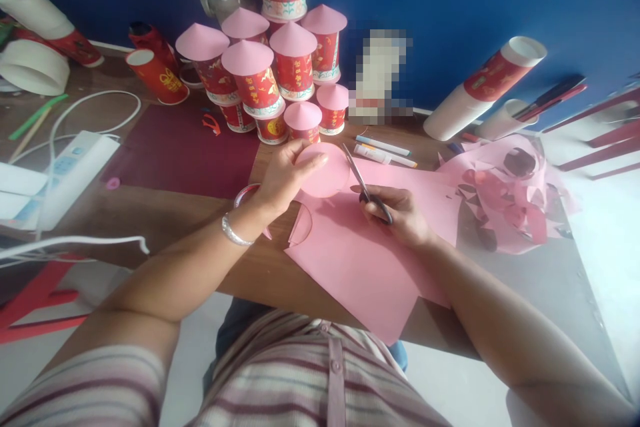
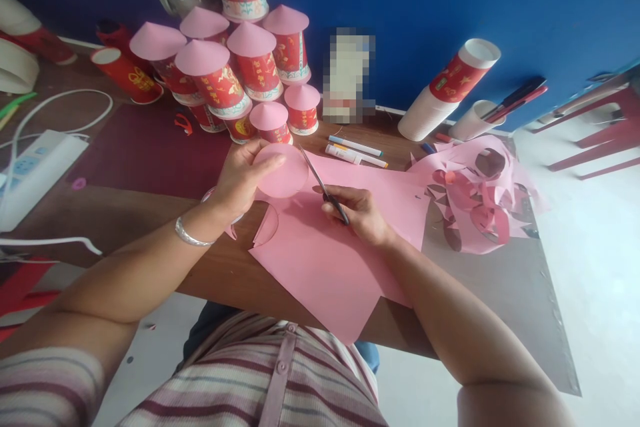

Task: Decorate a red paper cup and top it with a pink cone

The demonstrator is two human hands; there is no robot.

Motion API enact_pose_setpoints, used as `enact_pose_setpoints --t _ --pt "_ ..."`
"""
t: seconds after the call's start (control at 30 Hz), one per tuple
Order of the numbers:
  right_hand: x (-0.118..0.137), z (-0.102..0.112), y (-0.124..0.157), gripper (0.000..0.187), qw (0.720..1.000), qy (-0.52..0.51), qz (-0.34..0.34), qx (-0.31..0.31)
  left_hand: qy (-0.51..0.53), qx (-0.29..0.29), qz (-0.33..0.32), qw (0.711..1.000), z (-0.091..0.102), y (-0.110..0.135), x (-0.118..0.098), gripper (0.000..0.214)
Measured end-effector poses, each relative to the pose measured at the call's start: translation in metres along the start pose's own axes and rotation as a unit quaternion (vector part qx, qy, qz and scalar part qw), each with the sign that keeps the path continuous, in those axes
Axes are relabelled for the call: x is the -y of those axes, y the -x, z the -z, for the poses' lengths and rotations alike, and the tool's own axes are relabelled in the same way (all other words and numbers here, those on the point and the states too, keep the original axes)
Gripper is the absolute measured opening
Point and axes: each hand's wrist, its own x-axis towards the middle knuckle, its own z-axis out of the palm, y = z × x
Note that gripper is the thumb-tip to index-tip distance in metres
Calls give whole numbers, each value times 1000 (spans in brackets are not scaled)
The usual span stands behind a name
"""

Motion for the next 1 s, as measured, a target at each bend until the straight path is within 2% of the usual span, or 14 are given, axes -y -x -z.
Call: enact_pose_setpoints --t 0.5,1.0 --pt "-3 0 -1 55 1000 -4 -8 -1 16 81 43 996 4 1 -6 29" --pt "-1 0 0 55 1000 3 -11 -9 8 66 34 997 4 0 -5 31"
